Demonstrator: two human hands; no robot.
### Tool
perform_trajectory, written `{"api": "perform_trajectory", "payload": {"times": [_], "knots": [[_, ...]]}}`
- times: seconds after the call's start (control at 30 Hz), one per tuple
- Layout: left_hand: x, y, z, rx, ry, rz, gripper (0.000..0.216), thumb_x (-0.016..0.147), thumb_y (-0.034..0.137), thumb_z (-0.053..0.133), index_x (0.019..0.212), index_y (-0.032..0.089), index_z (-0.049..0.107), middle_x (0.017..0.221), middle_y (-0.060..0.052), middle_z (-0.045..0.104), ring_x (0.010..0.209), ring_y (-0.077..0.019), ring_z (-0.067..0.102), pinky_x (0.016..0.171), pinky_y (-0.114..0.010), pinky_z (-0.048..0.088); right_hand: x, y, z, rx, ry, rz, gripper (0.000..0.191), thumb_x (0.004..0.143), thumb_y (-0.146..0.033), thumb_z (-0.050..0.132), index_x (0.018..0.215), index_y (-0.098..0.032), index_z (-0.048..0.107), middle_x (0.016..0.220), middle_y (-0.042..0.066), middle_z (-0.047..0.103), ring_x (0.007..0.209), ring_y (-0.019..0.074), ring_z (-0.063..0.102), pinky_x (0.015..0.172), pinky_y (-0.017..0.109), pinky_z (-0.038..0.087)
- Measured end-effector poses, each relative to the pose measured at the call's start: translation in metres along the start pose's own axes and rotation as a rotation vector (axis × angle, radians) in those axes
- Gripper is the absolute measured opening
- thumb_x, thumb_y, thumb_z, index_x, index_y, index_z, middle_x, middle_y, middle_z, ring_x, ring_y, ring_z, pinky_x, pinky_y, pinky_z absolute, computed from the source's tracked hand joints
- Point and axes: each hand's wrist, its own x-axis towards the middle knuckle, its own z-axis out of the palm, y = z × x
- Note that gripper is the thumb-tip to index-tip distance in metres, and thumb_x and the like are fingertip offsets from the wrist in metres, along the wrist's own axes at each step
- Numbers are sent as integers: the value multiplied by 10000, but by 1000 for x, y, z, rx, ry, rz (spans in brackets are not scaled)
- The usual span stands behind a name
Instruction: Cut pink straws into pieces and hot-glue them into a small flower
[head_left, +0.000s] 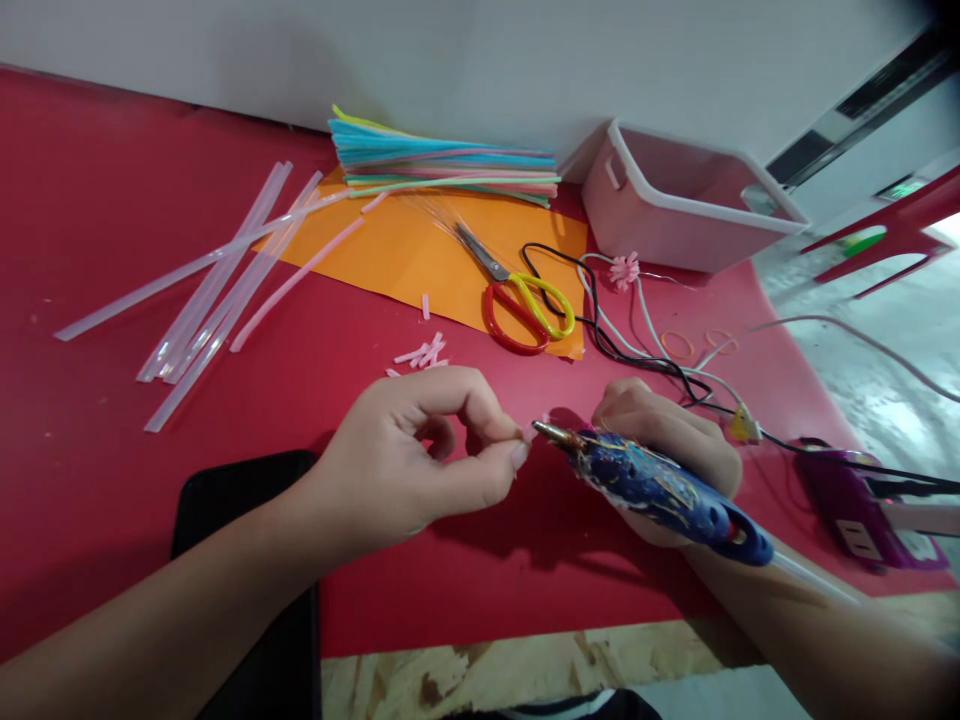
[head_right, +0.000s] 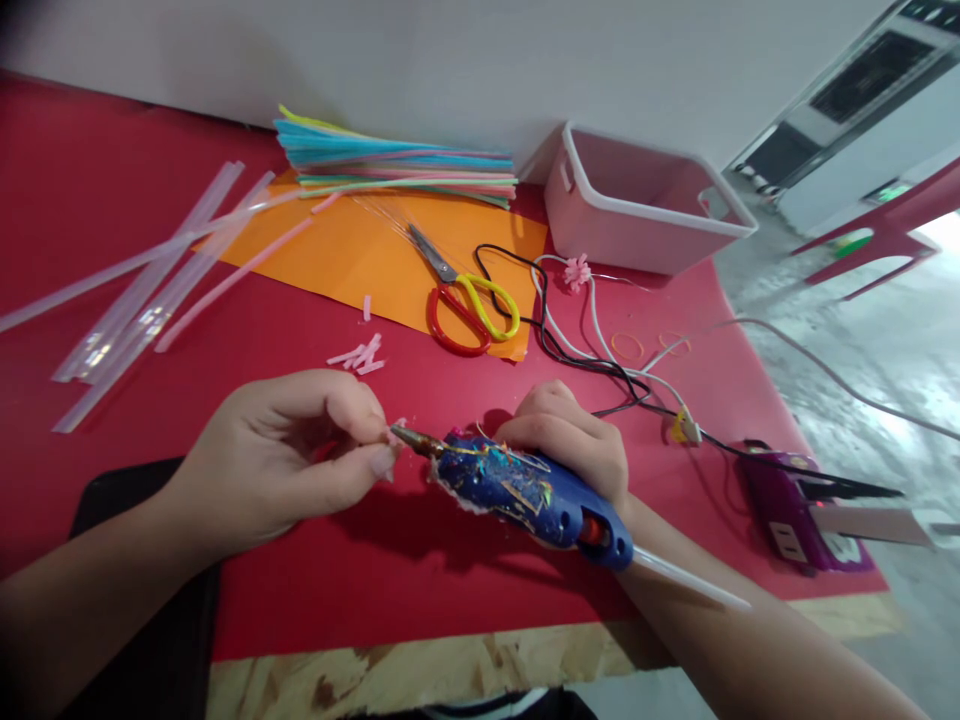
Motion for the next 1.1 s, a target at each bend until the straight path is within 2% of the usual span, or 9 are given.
{"api": "perform_trajectory", "payload": {"times": [0.23,0.63,0.9,1.1], "knots": [[-3,-5,0,31,-1,69,156,774,107,688,676,209,622,653,40,661,600,-112,580,553,-231,453,0,0,0,10,9,3,77,918,-238,662,992,-218,674,743,29,621,650,189,554,646,377,461],[-3,-3,-3,31,-26,37,163,792,135,703,683,211,609,659,29,652,602,-114,568,549,-234,438,4,-5,0,9,-15,5,52,938,-220,629,966,-205,670,740,30,615,643,189,557,654,384,450],[-3,-3,-2,31,-52,56,178,788,102,685,680,209,591,669,30,645,614,-107,552,567,-229,433,4,-3,0,7,-29,-5,120,963,-326,620,1005,-226,672,743,37,630,640,203,560,639,395,458],[-4,-2,-2,-27,-83,-3,163,796,152,696,688,210,589,687,27,633,596,-110,517,531,-238,407,2,-1,-1,30,-28,-20,135,967,-306,610,1025,-208,683,763,49,647,636,205,574,643,407,475]]}}
